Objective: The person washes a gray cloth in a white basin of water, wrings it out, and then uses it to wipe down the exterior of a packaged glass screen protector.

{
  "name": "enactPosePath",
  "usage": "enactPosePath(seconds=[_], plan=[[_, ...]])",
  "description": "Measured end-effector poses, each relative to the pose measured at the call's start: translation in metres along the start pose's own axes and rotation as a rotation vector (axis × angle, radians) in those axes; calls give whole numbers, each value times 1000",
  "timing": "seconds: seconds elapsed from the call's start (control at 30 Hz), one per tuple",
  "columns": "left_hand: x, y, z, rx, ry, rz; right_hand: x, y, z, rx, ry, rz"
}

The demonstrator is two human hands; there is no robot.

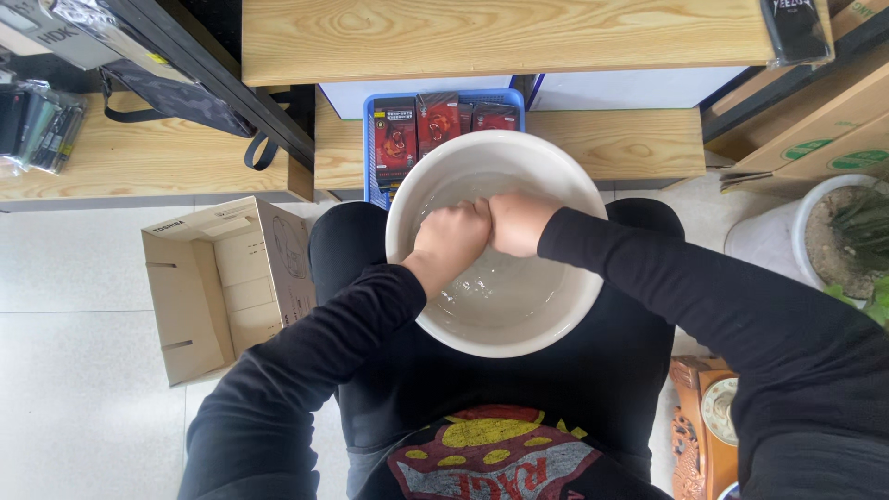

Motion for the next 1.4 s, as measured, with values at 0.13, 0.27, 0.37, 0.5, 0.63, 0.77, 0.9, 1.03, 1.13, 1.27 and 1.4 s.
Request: enactPosePath(seconds=[0.13, 0.27, 0.37, 0.5, 0.63, 0.77, 0.9, 1.03, 1.13, 1.27, 1.4], plan=[[1, -13, 17, -485, -405, -182, -29, -21, -12, -282, 112, 4], [1, -16, 28, -731, -676, -342, -21, -17, -7, -481, 283, -215], [0, -14, 29, -875, -777, -401, -27, -19, -6, -633, 428, -368], [1, -11, 10, -1179, -772, -431, -41, -33, -14, -860, 598, -560], [5, -6, -9, -1670, -767, -531, -59, -51, -17, -1077, 835, -792], [6, -8, -14, -1685, -827, -542, -67, -52, -13, -1132, 964, -933], [-1, -15, 13, -1524, -828, -572, -62, -46, -12, -1066, 913, -843], [13, -33, -9, -901, -641, -421, -45, -26, -27, -606, 343, -270], [12, -35, -18, -701, -462, -328, -28, 16, -27, -288, 93, 95], [15, -27, -71, -273, 116, -65, -31, 7, -35, 255, -71, 209], [11, -18, -113, 20, 419, -48, -44, -5, -31, 730, -314, 279]])
Point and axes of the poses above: each hand's wrist, its own x-axis towards the middle knuckle, its own z-axis out of the palm, y = z × x, the point moved 8 cm from there along x, towards the middle knuckle, and after that the axes turned 10 degrees about x, right-handed, at the moved point
